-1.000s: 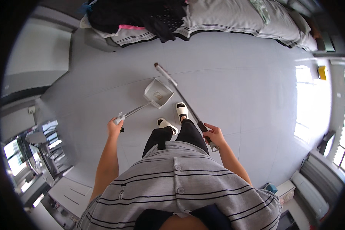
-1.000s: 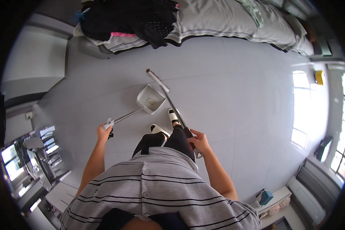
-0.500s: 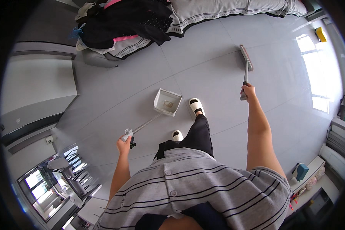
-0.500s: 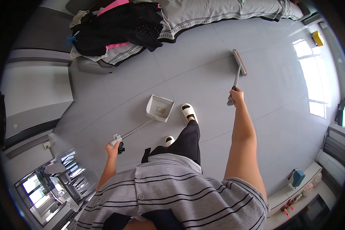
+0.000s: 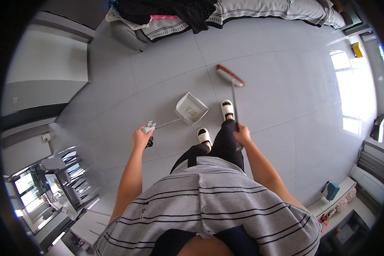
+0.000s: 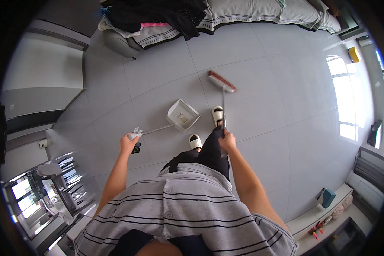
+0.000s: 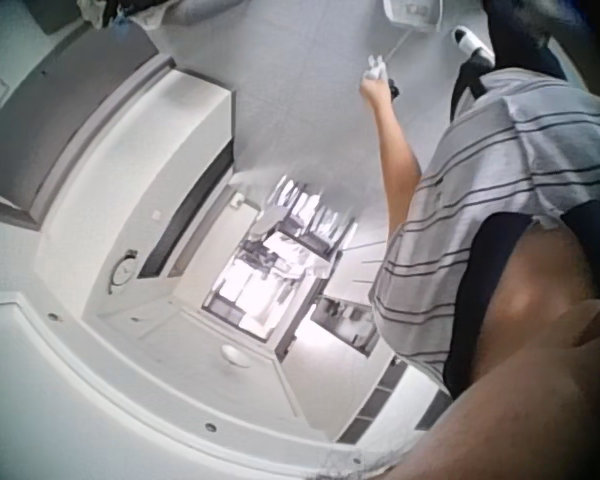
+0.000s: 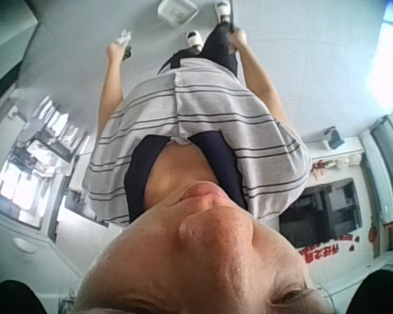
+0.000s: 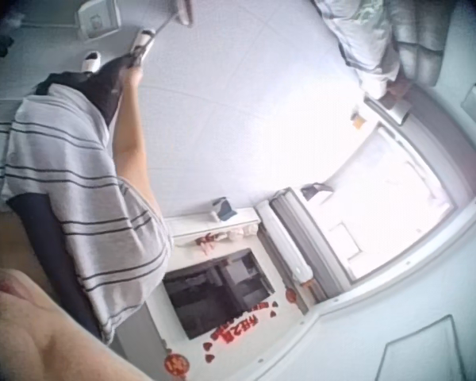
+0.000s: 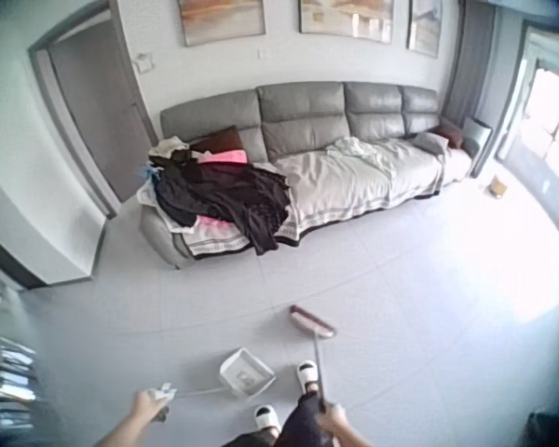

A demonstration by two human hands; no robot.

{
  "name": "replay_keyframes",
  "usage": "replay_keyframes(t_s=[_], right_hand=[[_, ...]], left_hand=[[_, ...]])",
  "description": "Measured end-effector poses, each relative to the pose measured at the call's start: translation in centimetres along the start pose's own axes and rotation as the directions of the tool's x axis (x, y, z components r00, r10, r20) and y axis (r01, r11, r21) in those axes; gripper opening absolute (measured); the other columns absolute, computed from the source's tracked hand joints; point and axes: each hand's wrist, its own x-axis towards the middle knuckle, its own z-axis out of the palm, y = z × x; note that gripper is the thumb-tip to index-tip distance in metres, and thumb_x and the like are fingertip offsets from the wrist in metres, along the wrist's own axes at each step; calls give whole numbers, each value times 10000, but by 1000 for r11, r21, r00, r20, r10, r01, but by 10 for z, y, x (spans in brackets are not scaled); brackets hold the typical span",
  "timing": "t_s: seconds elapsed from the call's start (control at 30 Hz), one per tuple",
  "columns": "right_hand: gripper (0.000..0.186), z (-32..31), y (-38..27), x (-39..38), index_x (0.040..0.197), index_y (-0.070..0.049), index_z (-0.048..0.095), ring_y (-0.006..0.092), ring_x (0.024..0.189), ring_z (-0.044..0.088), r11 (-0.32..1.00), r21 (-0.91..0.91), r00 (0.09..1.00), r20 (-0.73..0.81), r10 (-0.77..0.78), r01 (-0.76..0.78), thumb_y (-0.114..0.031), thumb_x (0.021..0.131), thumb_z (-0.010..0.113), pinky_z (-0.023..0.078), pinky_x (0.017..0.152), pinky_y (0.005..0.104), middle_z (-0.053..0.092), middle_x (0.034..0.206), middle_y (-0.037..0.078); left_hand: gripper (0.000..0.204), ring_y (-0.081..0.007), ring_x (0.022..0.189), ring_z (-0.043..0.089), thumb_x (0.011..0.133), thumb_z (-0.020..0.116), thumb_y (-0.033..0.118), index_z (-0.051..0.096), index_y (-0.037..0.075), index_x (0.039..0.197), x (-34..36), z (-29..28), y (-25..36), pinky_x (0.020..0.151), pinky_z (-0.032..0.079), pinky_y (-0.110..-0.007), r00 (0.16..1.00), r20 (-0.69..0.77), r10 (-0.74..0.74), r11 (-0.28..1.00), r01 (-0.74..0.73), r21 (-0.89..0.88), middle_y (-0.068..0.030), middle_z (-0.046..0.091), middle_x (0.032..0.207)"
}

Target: The person sweeps the floor using a broom and a long-handled dustpan, moving across the living room area.

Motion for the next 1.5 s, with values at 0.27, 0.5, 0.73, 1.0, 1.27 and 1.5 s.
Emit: replay_keyframes(t_s=[0.27, 0.5, 0.73, 1.0, 1.27, 1.5], right_hand=[[555, -27, -3, -89, 1245, -35, 496, 195, 583, 607, 949, 282, 883, 470, -6, -143, -50, 702, 609, 493, 554, 315, 626, 725, 121], [559, -90, 76, -134, 1260, 2, 470, 115, 450, 512, 878, 472, 945, 317, -78, -86, 11, 716, 599, 415, 423, 256, 585, 643, 73], [519, -189, 195, -86, 1218, -44, 526, 126, 448, 523, 888, 442, 988, -12, 151, -130, -26, 704, 595, 448, 422, 294, 527, 604, 59], [219, -291, 282, 20, 910, 46, 588, 141, 413, 481, 702, 705, 916, -208, 343, -103, 3, 704, 531, 411, 378, 282, 492, 556, 50], [33, -235, 272, 13, 708, 16, 576, 161, 442, 496, 538, 815, 871, -89, 483, -215, -8, 720, 558, 416, 391, 286, 509, 590, 73], [60, -75, 194, -74, 762, 37, 582, 147, 415, 487, 762, 608, 957, -15, 289, -221, -2, 741, 541, 420, 357, 311, 501, 573, 51]], left_hand=[[420, -266, 778, 638, 673, 704, 305, 629, 10, 962, 1, 23, 0, 669, 480, -358, 996, 86, 9, 995, 0, -99, -141, 662, 824], [422, -124, 628, 561, 664, 668, 159, 617, 9, 1055, -41, 43, -12, 558, 452, -281, 952, 263, -156, 945, 221, -240, -46, 616, 726], [375, -119, 629, 549, 683, 599, 117, 628, 22, 1044, -90, 76, 34, 572, 444, -279, 961, -26, -276, 931, 261, -256, -31, 609, 755], [378, -101, 619, 537, 680, 604, 103, 626, 15, 1047, -135, 86, 48, 558, 436, -267, 947, -26, -319, 909, 298, -291, -27, 610, 764], [420, -116, 691, 575, 678, 600, 113, 606, 12, 1086, -162, 71, 13, 622, 452, -265, 980, 22, -199, 953, 199, -228, -48, 631, 803], [421, -203, 758, 621, 647, 585, 107, 617, 36, 1061, -151, 58, -35, 690, 469, -302, 989, 143, -26, 984, 51, -170, -115, 657, 848]])
